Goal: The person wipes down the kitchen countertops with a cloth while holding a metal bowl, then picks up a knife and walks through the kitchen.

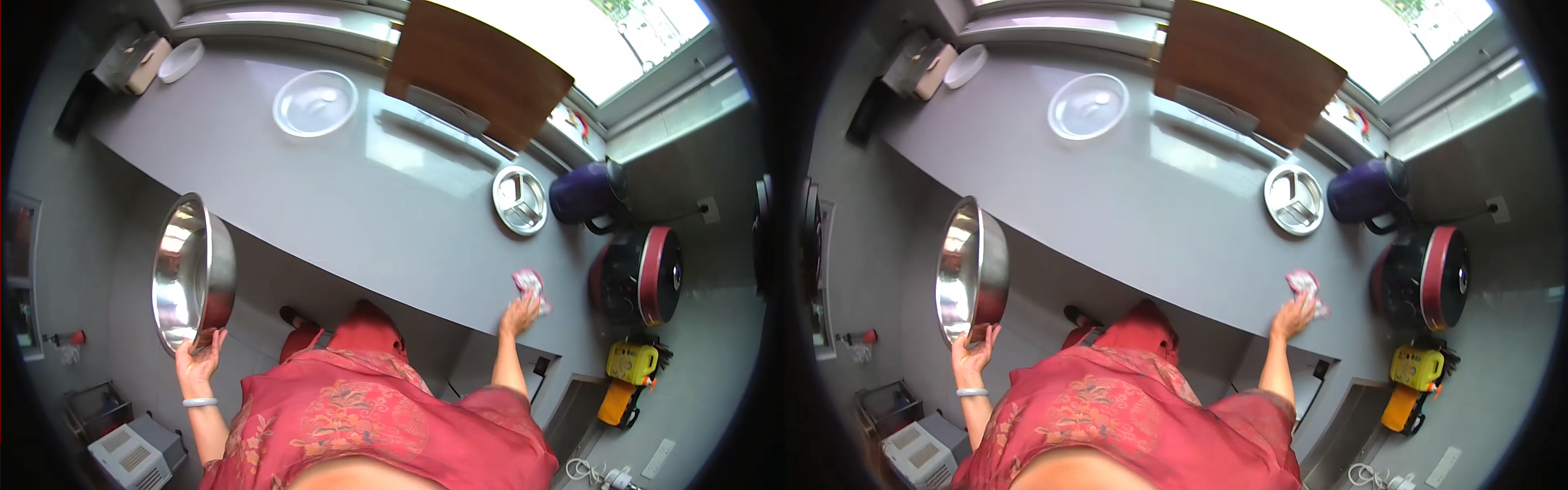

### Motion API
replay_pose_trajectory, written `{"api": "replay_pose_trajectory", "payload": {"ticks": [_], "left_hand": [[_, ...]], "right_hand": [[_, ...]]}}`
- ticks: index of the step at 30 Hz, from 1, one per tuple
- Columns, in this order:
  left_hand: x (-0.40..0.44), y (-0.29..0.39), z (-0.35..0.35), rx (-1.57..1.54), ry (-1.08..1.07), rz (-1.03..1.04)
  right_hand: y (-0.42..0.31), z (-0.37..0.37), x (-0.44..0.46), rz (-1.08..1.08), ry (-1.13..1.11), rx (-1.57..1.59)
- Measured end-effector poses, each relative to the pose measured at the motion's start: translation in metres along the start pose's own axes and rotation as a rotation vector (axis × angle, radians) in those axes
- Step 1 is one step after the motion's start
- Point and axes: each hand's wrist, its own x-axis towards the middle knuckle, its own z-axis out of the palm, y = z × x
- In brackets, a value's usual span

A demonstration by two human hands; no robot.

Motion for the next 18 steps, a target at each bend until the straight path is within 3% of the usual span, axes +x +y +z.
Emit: {"api": "replay_pose_trajectory", "payload": {"ticks": [1,4,8,11,13,14,15,16,17,18], "left_hand": [[0.009,0.006,-0.005,-0.001,-0.003,-0.006],[0.023,0.027,-0.014,-0.027,0.002,-0.032],[0.048,0.082,-0.028,-0.055,-0.015,-0.073],[0.068,0.111,-0.029,-0.033,-0.004,-0.107],[0.084,0.11,-0.044,-0.036,0.033,-0.101],[0.09,0.106,-0.049,-0.037,0.056,-0.077],[0.096,0.098,-0.052,-0.022,0.081,-0.042],[0.103,0.088,-0.055,-0.002,0.101,-0.016],[0.109,0.08,-0.056,0.03,0.127,0.0],[0.114,0.074,-0.058,0.041,0.169,0.034]], "right_hand": [[-0.014,-0.006,-0.012,0.081,0.004,0.014],[-0.104,-0.008,-0.069,-0.124,-0.087,0.032],[-0.293,-0.046,-0.128,-0.86,-0.273,0.304],[-0.352,-0.002,-0.071,-0.98,-0.125,0.166],[-0.326,0.091,0.025,-0.68,0.1,0.187],[-0.314,0.086,0.067,-0.576,0.024,0.071],[-0.297,0.107,0.112,-0.278,-0.145,-0.055],[-0.266,0.15,0.151,-0.116,-0.051,-0.16],[-0.255,0.158,0.172,-0.041,-0.217,-0.133],[-0.255,0.165,0.165,-0.045,-0.172,-0.188]]}}
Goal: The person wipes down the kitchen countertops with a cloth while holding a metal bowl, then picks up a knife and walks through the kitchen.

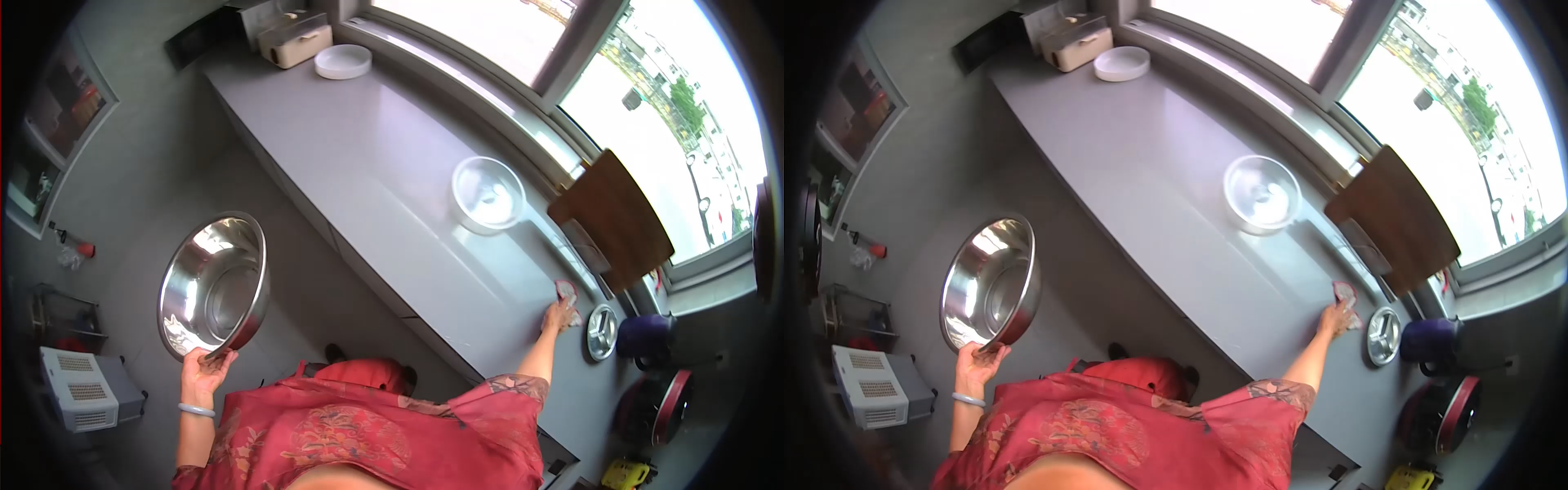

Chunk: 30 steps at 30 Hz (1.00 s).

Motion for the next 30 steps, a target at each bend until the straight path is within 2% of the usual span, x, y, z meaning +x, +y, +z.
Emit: {"api": "replay_pose_trajectory", "payload": {"ticks": [1,3,5,10,13,18,22,25,28,30], "left_hand": [[0.001,0.006,0.001,-0.005,0.024,0.019],[0.012,0.012,-0.001,-0.016,0.068,0.039],[0.023,0.02,-0.005,-0.046,0.062,0.052],[0.036,0.038,0.003,-0.133,0.076,0.049],[0.059,0.043,0.008,-0.187,0.022,0.034],[0.055,0.049,0.055,-0.361,0.019,-0.029],[0.055,0.055,0.064,-0.367,-0.02,-0.055],[0.048,0.054,0.088,-0.315,-0.007,0.011],[0.025,0.053,0.094,-0.267,-0.001,0.09],[0.021,0.058,0.101,-0.275,0.039,0.052]], "right_hand": [[-0.012,-0.004,-0.011,0.008,0.061,-0.048],[-0.04,-0.015,-0.051,-0.074,0.011,-0.009],[-0.067,-0.009,-0.101,-0.219,0.065,-0.006],[-0.166,-0.056,-0.236,-0.556,-0.07,0.138],[-0.234,-0.058,-0.251,-0.746,-0.085,0.247],[-0.378,-0.046,-0.238,-1.001,-0.113,0.371],[-0.485,-0.033,-0.268,-1.266,-0.11,0.503],[-0.554,-0.033,-0.309,-1.431,-0.162,0.566],[-0.566,-0.037,-0.361,-1.597,-0.257,0.632],[-0.553,-0.038,-0.369,-1.713,-0.276,0.651]]}}
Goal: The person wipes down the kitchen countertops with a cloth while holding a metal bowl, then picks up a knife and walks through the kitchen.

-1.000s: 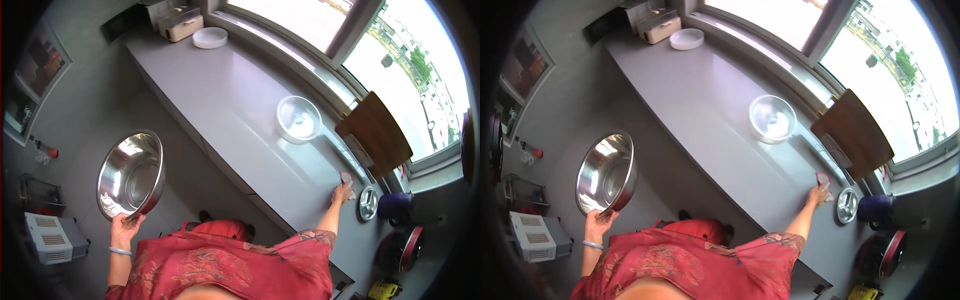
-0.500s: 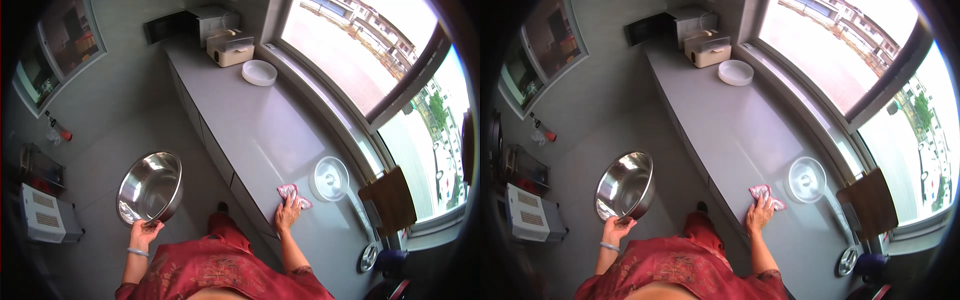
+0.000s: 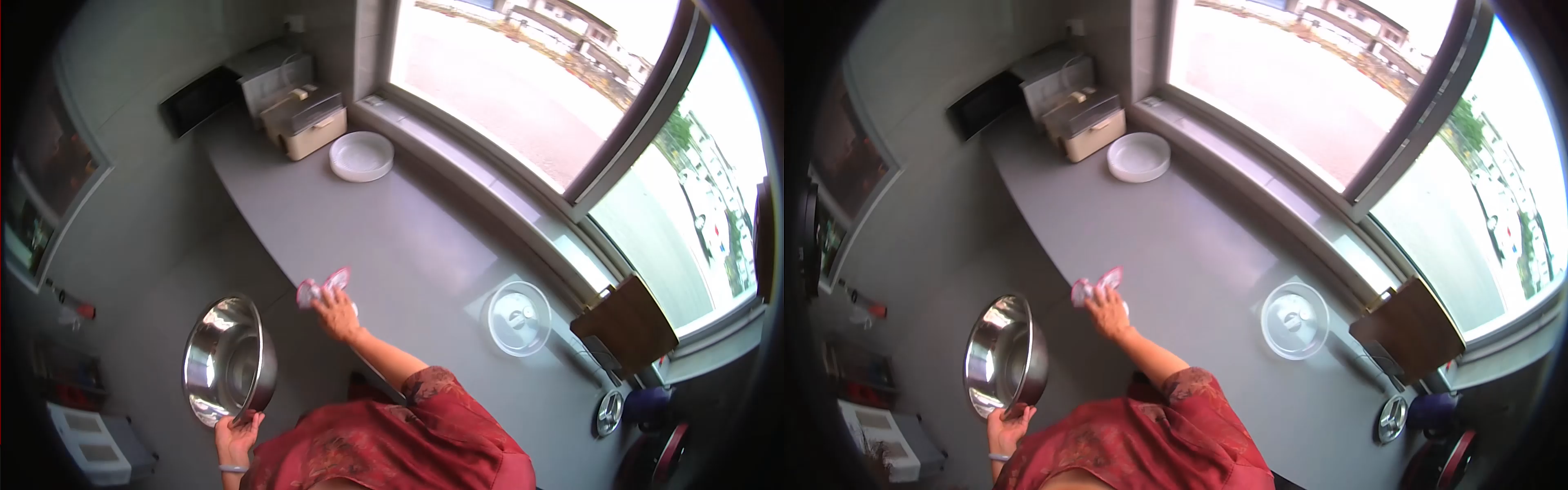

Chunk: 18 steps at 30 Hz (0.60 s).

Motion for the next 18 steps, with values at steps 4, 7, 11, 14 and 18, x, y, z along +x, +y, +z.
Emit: {"api": "replay_pose_trajectory", "payload": {"ticks": [4,7,11,14,18], "left_hand": [[-0.009,0.003,0.005,0.088,0.032,0.002],[-0.009,0.012,0.014,0.19,-0.01,0.008],[-0.011,0.041,0.026,0.324,-0.117,0.004],[-0.005,0.055,0.039,0.451,-0.243,-0.078],[-0.085,0.045,-0.008,0.614,-0.318,-0.058]], "right_hand": [[-0.016,-0.033,-0.08,-0.189,-0.082,0.086],[-0.028,-0.084,-0.161,-0.11,-0.141,0.079],[-0.072,-0.124,-0.269,0.181,-0.137,-0.039],[-0.113,-0.14,-0.347,0.492,-0.095,-0.207],[-0.207,-0.175,-0.469,0.952,0.086,-0.369]]}}
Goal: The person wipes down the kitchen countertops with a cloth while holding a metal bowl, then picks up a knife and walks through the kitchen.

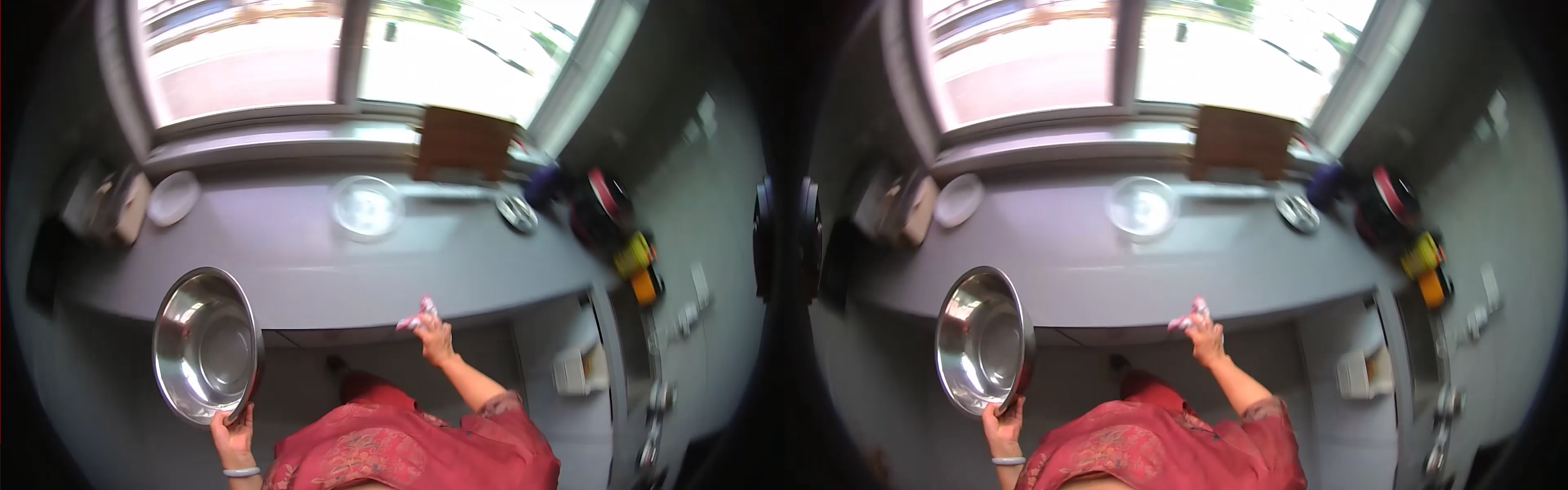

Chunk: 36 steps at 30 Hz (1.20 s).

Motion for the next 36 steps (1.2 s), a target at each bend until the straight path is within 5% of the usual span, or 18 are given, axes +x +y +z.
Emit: {"api": "replay_pose_trajectory", "payload": {"ticks": [4,6,9,12,15,19,30,36], "left_hand": [[-0.061,-0.007,0.04,0.199,-0.2,-0.108],[-0.063,-0.004,0.031,0.332,-0.407,-0.146],[-0.069,-0.038,0.051,0.253,-0.294,-0.389],[-0.086,-0.085,0.076,0.311,-0.352,-0.496],[-0.106,-0.133,0.074,0.423,-0.384,-0.513],[-0.121,-0.199,0.076,0.564,-0.367,-0.501],[-0.222,-0.393,0.087,0.668,-0.381,-0.562],[-0.252,-0.467,0.107,0.698,-0.414,-0.624]], "right_hand": [[0.033,-0.054,-0.151,0.858,-0.078,0.063],[0.02,-0.075,-0.215,1.095,-0.144,0.109],[0.031,-0.054,-0.34,1.247,-0.28,0.182],[0.018,-0.032,-0.453,1.175,-0.405,0.266],[-0.022,-0.066,-0.511,1.356,-0.588,0.564],[-0.022,-0.013,-0.613,1.419,-0.732,0.78],[0.06,-0.017,-0.723,1.223,-0.44,0.958],[0.117,-0.04,-0.738,1.238,-0.391,0.711]]}}
